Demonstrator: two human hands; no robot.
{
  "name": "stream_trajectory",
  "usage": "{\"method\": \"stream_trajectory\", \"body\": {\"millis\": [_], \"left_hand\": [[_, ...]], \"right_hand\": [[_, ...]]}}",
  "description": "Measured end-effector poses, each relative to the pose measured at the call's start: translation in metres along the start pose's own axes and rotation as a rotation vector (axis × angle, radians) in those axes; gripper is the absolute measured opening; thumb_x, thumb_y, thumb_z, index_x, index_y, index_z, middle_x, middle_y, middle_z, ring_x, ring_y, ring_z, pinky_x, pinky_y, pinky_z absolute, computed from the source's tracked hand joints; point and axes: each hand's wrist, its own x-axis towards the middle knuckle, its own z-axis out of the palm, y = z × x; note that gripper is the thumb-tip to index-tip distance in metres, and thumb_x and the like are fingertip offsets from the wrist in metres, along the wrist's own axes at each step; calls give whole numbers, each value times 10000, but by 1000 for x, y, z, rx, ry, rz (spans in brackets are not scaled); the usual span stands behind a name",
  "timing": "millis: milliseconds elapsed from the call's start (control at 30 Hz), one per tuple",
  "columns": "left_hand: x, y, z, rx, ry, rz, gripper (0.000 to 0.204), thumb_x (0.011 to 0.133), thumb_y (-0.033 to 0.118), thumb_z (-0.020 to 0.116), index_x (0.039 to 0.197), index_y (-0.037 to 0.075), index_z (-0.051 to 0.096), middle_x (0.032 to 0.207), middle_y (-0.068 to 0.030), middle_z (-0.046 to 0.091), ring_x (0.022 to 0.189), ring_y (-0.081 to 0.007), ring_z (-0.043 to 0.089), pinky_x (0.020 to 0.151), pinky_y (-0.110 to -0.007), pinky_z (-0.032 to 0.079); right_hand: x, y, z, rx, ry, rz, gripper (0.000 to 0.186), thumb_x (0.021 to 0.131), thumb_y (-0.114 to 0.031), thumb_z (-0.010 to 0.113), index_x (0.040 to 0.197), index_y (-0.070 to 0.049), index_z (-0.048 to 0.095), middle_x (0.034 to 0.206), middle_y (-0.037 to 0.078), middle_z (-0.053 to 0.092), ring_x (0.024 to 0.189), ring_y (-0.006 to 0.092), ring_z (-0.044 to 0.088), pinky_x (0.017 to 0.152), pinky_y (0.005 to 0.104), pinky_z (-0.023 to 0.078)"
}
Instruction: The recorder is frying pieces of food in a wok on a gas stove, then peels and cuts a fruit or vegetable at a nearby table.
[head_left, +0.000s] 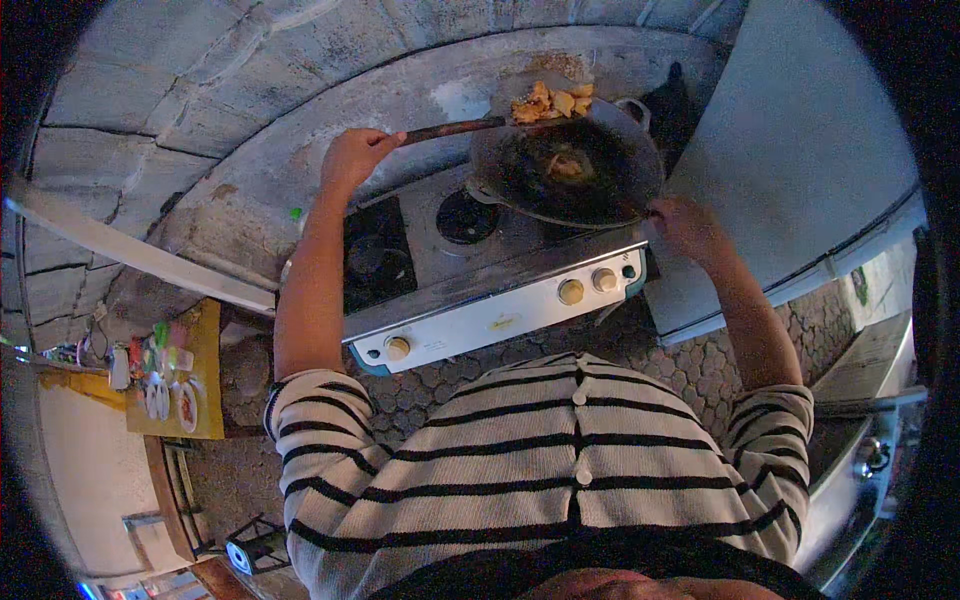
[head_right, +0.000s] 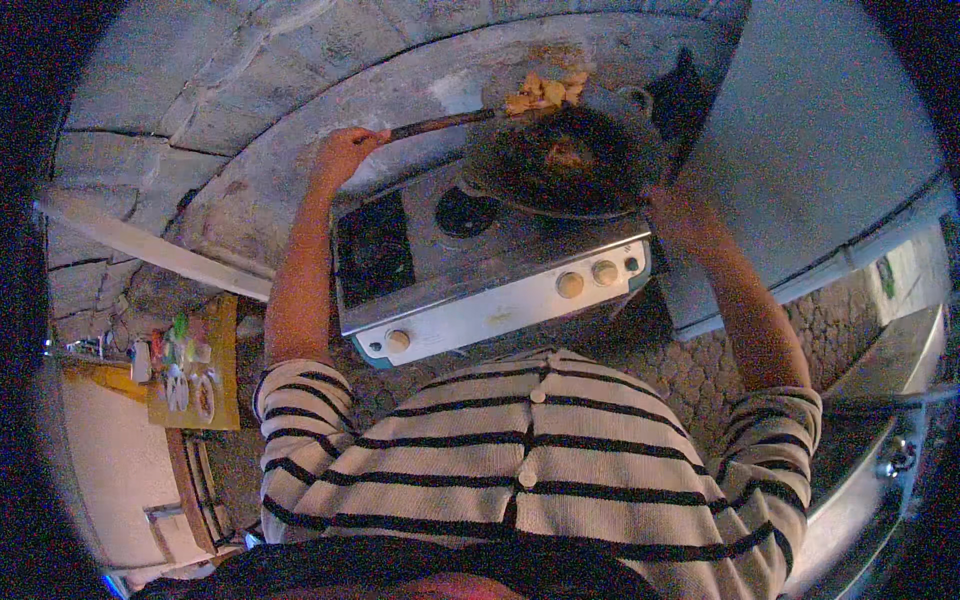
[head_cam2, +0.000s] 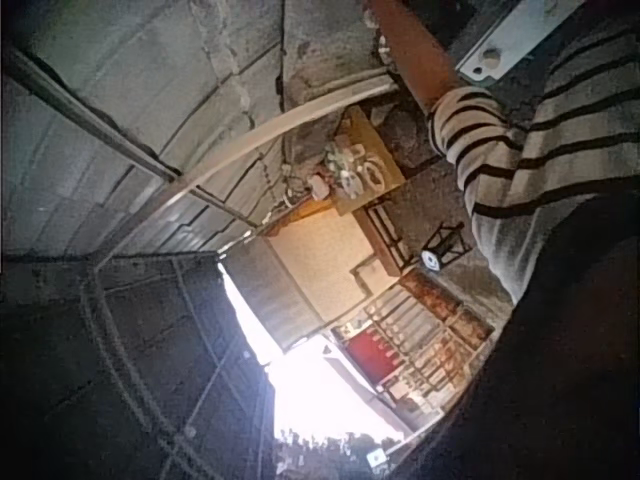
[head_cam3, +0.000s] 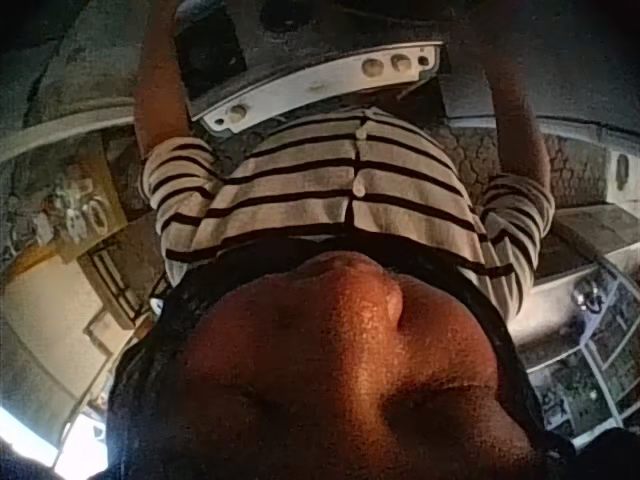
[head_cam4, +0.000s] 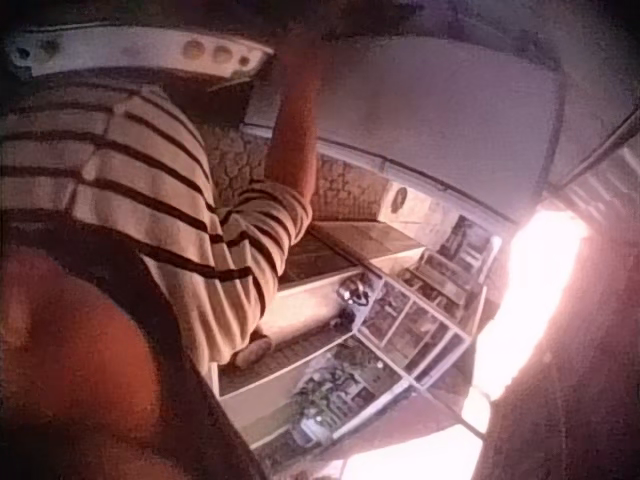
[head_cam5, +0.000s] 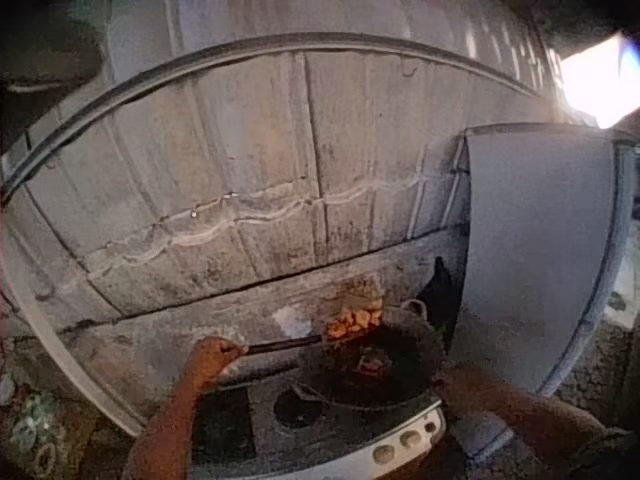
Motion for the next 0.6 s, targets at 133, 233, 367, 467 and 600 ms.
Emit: {"method": "stream_trajectory", "body": {"millis": [133, 233, 367, 467, 600], "left_hand": [[2, 6, -3, -3, 35, 11, 511, 763, 590, 563, 851, 106, 703, 712, -122, 628, 665, -268, 611, 619, -367, 458], [0, 10, -6, -8, 17, -40, 519, 764, 598, 555, 853, 109, 704, 713, -117, 627, 663, -266, 610, 614, -365, 456], [5, -4, -5, -16, 16, -42, 524, 768, 606, 544, 865, 118, 707, 704, -113, 628, 656, -265, 610, 611, -367, 457], [0, 3, -12, 44, 132, 30, 523, 763, 606, 550, 873, 119, 707, 703, -114, 630, 659, -274, 613, 613, -378, 462], [4, -12, -9, 17, 94, -21, 528, 756, 606, 555, 870, 113, 705, 751, -118, 642, 705, -287, 622, 643, -386, 469]], "right_hand": [[12, 32, 44, 164, 182, -76, 262, 870, -247, 503, 1045, -64, 569, 982, 210, 604, 927, 395, 577, 784, 490, 470], [7, 26, 32, 247, 91, -28, 270, 885, -267, 504, 1067, -77, 564, 1013, 187, 608, 955, 370, 580, 804, 467, 472], [-1, 38, 34, 342, 148, -120, 269, 887, -257, 510, 1090, -90, 566, 1033, 165, 611, 957, 355, 584, 821, 443, 471], [-20, 43, 4, 331, 55, -30, 272, 887, -253, 517, 1109, -108, 574, 1061, 153, 607, 972, 344, 580, 829, 427, 465], [-41, 48, -40, 288, 142, -1, 259, 862, -202, 564, 1073, -53, 583, 945, 141, 636, 840, 274, 622, 758, 364, 463]]}}
